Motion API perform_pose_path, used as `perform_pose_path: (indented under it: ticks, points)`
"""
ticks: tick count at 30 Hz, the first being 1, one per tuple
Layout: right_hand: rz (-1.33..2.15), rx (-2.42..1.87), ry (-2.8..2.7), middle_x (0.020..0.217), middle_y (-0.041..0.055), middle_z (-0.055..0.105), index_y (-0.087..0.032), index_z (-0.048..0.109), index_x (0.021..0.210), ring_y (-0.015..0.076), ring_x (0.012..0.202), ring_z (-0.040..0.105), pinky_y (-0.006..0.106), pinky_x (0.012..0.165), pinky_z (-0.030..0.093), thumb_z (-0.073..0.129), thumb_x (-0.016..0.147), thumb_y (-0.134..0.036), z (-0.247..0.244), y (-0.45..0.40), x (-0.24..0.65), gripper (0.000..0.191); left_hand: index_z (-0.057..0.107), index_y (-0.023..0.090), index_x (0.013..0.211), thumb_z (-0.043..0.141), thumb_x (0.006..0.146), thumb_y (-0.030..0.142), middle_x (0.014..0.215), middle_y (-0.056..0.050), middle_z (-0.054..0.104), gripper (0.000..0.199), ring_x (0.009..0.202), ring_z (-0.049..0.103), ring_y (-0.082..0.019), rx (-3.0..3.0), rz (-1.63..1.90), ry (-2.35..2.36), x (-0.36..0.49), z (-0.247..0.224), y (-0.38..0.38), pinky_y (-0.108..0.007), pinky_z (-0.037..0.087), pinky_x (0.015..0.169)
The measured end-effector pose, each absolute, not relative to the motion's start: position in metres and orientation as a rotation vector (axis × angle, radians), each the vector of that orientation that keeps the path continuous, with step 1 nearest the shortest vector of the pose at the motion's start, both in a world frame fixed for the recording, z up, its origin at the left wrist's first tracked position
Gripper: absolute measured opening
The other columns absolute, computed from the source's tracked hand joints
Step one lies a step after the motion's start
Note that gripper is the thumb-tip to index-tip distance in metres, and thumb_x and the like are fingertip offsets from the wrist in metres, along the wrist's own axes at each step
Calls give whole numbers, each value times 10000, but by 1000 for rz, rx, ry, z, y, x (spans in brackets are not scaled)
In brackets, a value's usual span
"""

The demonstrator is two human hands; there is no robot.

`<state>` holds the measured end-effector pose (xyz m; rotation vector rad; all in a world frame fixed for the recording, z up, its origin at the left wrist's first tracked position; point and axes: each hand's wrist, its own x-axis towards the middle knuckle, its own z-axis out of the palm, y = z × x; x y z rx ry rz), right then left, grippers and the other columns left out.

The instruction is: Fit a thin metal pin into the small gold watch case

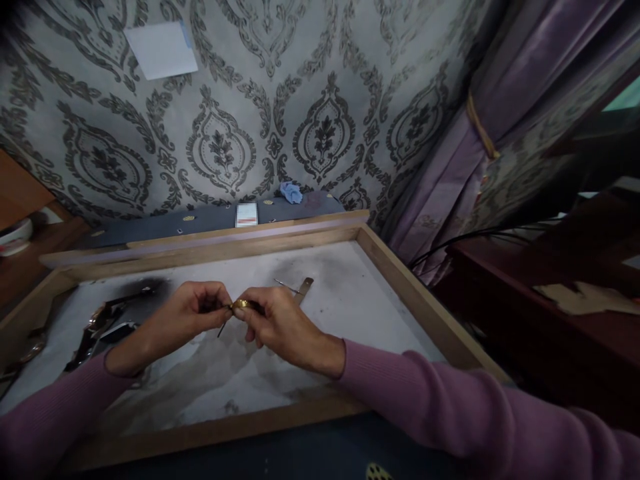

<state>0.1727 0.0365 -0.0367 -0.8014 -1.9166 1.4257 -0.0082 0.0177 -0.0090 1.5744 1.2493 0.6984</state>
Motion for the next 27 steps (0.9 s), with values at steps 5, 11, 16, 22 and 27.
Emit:
perform_pose_path:
  ticks: [5,11,16,22,27]
  points:
    - [1126,-742,-2111,585,-16,548,-126,602,746,70,480,514,182,460,375,502,903,-169,-43,36,174,191,549,152,668,541,717,240,549,66,429,101,524,346,-78,1661,621,1260,-8,-8,17,-220,253,486]
    - [834,-688,-2274,583,-14,531,-139,544,671,90,536,500,227,547,371,469,892,-99,-44,36,174,237,529,167,624,506,703,196,534,65,411,87,521,346,-85,1817,571,1329,-6,-10,16,-218,249,481]
    - [1084,-764,-2187,553,-21,540,-127,609,721,81,491,512,194,482,368,504,898,-143,-38,36,175,207,545,164,659,523,720,217,550,63,427,83,520,352,-83,1766,586,1294,-7,-10,16,-212,259,482]
    - [1517,-846,-1968,501,-40,537,-114,628,803,58,383,453,159,385,344,532,893,-204,-29,36,176,160,552,155,681,570,720,263,562,60,449,115,525,357,-80,1641,600,1250,-7,-9,16,-212,261,487]
    - [1655,-832,-1854,495,-41,543,-108,625,810,49,387,454,147,384,346,551,879,-204,-27,38,176,139,559,155,683,582,727,252,558,67,435,110,523,344,-74,1600,606,1243,-9,-6,15,-208,250,485]
